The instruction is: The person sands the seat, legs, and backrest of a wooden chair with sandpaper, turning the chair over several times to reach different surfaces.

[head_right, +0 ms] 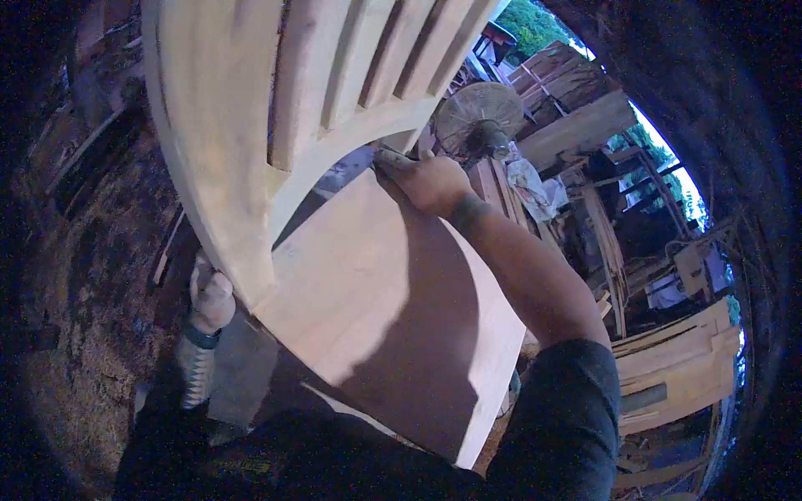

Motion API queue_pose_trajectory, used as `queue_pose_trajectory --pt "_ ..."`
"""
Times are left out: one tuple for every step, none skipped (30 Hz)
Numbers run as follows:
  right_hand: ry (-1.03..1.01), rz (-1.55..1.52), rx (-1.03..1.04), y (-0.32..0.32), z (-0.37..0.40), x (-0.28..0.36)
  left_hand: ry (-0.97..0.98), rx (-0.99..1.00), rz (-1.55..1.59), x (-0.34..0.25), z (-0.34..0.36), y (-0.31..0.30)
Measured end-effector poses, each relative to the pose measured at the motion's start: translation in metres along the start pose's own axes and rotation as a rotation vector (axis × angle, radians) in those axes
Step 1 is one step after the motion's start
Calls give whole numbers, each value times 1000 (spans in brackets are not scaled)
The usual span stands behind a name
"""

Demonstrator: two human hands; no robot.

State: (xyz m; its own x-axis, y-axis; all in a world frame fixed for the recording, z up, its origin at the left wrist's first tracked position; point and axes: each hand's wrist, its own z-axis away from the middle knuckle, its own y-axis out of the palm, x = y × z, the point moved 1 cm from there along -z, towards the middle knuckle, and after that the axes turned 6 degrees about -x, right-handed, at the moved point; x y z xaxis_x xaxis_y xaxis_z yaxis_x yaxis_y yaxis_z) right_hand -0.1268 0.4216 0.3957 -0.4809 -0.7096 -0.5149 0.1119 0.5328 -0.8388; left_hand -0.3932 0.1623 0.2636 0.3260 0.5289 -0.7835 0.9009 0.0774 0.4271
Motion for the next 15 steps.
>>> queue_pose_trajectory --pt "41 3 32 -10 1 2 -15 -2 3 1 1 1" --pt "75 14 16 -23 1 2 -15 -3 5 -3 0 5" --pt "104 25 -5 -31 -2 1 -19 -14 -4 -2 -2 3" --pt "110 14 -62 -20 -4 -9 -22 -24 -13 -1 -3 2" --pt "109 -2 -114 1 -7 -24 -36 -48 -30 6 1 -4" --pt "112 -27 -112 9 -4 -22 -56 -48 -46 8 4 -8" --pt "115 -52 -109 10 -2 -15 -75 -48 -61 9 7 -13" --pt "103 -70 -65 13 -6 -4 -75 -37 -70 10 5 -13" --pt "88 -89 -24 7 -12 6 -67 -9 -94 10 3 -17" --pt "79 -46 39 -7 -20 6 -59 19 -119 10 0 -21" --pt "129 -32 7 0 -23 3 -52 63 -156 11 0 -28" --pt "171 -18 -22 7 -26 4 -51 81 -160 13 3 -28" --pt "218 -5 -52 14 -24 4 -50 98 -165 14 6 -28" --pt "131 12 -103 16 -18 0 -49 101 -140 14 6 -26" --pt "43 30 -158 6 -11 -1 -42 110 -137 14 4 -25"
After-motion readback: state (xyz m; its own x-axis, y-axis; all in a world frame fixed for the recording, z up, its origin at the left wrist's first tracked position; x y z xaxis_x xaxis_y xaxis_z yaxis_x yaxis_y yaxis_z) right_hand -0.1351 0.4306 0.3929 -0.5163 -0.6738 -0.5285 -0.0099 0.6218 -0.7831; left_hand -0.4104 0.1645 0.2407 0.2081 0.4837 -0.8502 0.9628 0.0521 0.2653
